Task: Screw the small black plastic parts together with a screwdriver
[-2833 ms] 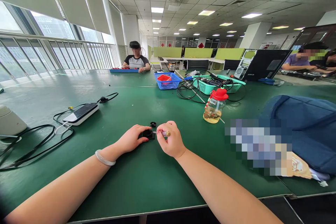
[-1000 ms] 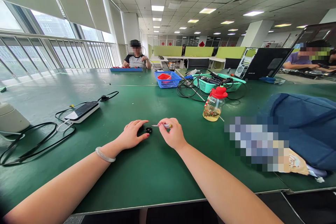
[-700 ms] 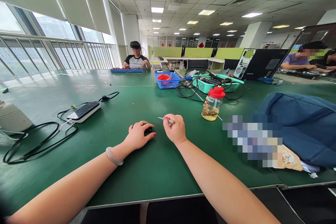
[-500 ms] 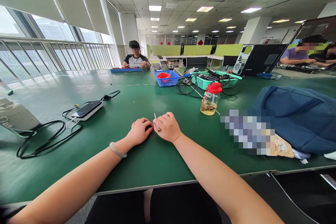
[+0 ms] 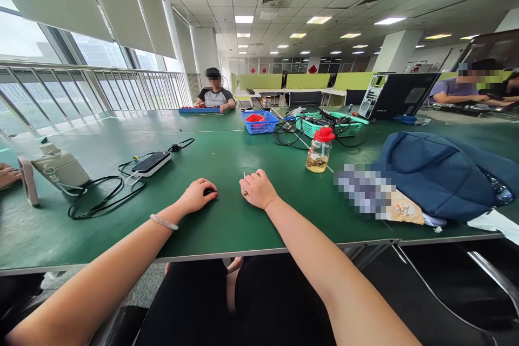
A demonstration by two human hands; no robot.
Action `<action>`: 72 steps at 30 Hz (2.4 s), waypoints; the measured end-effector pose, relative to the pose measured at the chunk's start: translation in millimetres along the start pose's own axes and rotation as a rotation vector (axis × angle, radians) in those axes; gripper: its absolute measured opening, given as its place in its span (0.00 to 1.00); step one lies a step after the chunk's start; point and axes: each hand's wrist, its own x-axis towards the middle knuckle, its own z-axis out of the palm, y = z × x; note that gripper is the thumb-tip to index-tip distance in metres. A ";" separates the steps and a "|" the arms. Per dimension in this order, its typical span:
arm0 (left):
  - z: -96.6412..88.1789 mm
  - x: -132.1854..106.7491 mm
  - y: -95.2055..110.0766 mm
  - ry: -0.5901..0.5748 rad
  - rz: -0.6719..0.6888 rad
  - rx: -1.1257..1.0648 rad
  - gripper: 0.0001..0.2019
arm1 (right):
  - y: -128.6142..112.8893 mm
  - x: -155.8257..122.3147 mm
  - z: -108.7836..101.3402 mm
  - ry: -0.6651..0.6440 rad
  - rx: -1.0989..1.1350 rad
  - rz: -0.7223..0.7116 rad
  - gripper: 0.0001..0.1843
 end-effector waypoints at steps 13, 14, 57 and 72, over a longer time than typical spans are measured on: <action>-50.1 -62.2 -66.8 0.075 -0.069 0.233 0.13 | -3.6 -3.6 -3.4 -0.034 0.037 0.016 0.08; -50.5 -64.9 -66.3 0.088 -0.060 0.250 0.13 | -3.6 -3.6 -3.5 -0.034 0.039 0.015 0.08; -87.4 -74.3 -92.7 0.269 -0.112 -0.076 0.19 | -0.9 -2.7 -5.2 -0.033 0.090 0.017 0.07; -82.6 -75.8 -96.4 0.390 -0.349 -0.615 0.27 | -1.7 -2.8 -5.1 -0.036 0.100 0.031 0.07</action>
